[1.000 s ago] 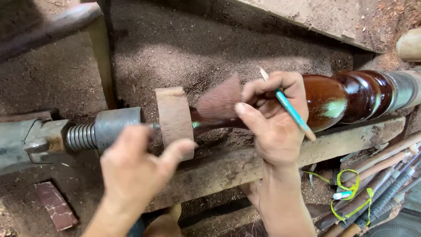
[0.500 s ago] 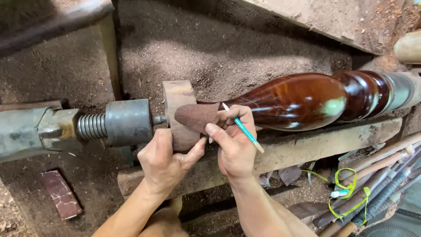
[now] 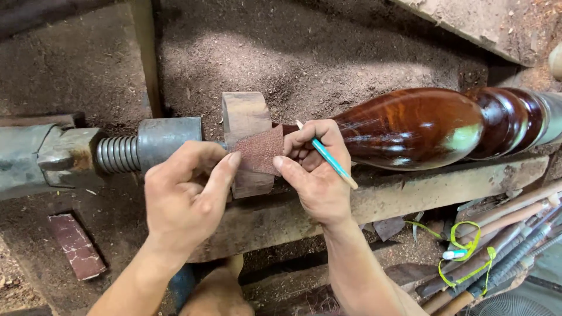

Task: Marking and measuring a turned wooden workpiece on a lathe using a pencil and sandpaper for reference.

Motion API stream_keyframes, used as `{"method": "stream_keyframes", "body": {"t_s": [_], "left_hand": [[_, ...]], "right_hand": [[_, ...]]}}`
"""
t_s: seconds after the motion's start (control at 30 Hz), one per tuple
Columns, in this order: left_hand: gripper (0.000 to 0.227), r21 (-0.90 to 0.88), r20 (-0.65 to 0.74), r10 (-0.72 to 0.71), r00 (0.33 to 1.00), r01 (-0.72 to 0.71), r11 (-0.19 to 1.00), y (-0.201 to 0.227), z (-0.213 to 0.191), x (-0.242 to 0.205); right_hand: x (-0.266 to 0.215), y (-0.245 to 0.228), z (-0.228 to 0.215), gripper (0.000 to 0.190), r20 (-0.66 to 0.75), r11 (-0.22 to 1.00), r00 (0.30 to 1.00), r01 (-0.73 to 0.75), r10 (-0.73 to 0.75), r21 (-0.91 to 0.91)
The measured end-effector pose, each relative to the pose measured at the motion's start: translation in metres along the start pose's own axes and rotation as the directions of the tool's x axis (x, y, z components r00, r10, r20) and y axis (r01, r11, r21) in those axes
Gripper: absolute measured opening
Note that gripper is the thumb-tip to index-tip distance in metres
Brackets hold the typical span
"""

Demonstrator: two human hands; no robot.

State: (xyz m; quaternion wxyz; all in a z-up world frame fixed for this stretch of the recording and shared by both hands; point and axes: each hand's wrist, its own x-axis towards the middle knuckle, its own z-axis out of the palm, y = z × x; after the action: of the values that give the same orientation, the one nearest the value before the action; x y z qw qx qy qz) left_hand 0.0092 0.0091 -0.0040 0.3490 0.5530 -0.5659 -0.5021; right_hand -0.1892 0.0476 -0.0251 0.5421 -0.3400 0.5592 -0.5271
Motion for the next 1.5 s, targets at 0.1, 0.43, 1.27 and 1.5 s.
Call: {"method": "stream_keyframes", "body": {"t_s": [0.1,0.43,1.27,1.5], "left_hand": [[0.009,0.012,-0.007,-0.047,0.999,0.047,0.999,0.0002,0.0061,0.0017],[0.007,-0.024,-0.036,-0.075,0.997,0.074,0.997,0.0019,0.0062,-0.0015],[0.012,0.001,-0.044,-0.128,0.991,0.128,0.992,0.0042,0.0046,0.0016],[0.011,0.022,-0.037,-0.094,0.995,0.094,0.995,0.0051,0.0044,0.0019]], "right_hand": [[-0.0025,0.0017,-0.0018,0.041,-0.023,1.0,1.0,-0.01,0.01,0.009],[-0.0052,0.0016,0.0004,0.039,-0.034,0.998,0.999,0.016,-0.018,-0.058],[-0.0073,-0.0008,0.0026,0.039,-0.065,0.985,0.998,0.006,-0.018,-0.173],[-0.0085,0.0005,0.0027,0.038,-0.06,0.99,0.998,0.022,-0.03,-0.136]]}}
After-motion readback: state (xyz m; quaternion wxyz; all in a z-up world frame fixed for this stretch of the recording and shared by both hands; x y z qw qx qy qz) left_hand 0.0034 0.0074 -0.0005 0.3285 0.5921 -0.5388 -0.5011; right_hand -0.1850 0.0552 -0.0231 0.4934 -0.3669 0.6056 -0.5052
